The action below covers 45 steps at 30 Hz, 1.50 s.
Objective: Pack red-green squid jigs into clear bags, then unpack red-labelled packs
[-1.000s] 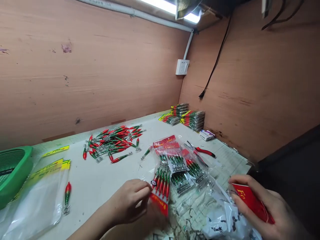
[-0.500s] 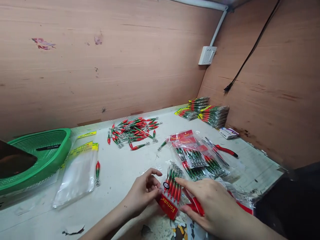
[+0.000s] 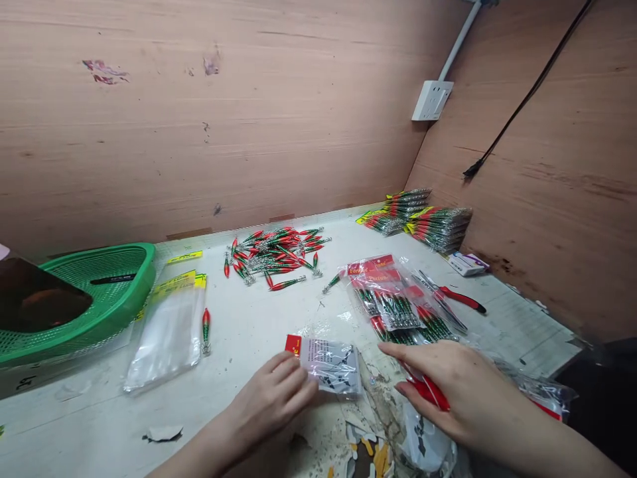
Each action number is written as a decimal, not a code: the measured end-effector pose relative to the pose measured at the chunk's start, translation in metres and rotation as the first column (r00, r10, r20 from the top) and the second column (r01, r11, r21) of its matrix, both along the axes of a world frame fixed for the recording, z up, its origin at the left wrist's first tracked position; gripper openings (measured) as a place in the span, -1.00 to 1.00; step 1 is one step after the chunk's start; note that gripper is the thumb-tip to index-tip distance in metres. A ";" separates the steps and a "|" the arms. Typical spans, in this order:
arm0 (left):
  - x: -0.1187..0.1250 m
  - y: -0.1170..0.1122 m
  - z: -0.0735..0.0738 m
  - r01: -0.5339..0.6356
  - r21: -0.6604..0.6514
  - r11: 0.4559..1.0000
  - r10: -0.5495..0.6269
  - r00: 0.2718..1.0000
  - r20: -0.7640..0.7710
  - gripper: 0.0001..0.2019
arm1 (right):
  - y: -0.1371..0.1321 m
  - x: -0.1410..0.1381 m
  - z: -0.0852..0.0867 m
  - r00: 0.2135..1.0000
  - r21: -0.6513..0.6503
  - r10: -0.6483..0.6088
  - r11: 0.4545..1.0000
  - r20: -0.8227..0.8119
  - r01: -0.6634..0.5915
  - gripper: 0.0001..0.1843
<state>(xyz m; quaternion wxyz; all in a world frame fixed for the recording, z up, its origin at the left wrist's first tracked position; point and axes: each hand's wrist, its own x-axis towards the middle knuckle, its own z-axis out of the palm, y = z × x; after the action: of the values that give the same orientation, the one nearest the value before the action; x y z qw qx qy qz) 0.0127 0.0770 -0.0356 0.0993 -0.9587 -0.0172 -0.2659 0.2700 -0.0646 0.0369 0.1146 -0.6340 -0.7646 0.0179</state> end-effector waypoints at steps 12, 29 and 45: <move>0.007 0.031 -0.011 0.165 -0.778 0.606 0.029 0.973 0.228 -0.84 | 0.052 -0.030 0.002 0.948 -0.363 0.289 0.876 -0.131 -0.318 -0.57; 0.049 -0.001 0.031 0.199 -0.859 0.472 0.111 0.953 0.281 -0.79 | 0.042 -0.051 0.023 0.782 0.036 0.502 0.848 -0.370 -0.528 -0.85; 0.028 0.035 0.044 0.151 -0.936 0.316 0.314 0.915 0.254 -0.79 | 0.080 -0.055 0.040 0.690 0.064 0.385 0.894 -0.613 -0.443 -0.72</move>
<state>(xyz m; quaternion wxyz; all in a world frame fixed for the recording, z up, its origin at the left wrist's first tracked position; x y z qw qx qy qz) 0.0407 0.1120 0.0082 -0.4699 -0.7577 -0.2378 -0.3855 0.2154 0.0157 0.0765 0.3199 -0.4091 -0.8070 0.2810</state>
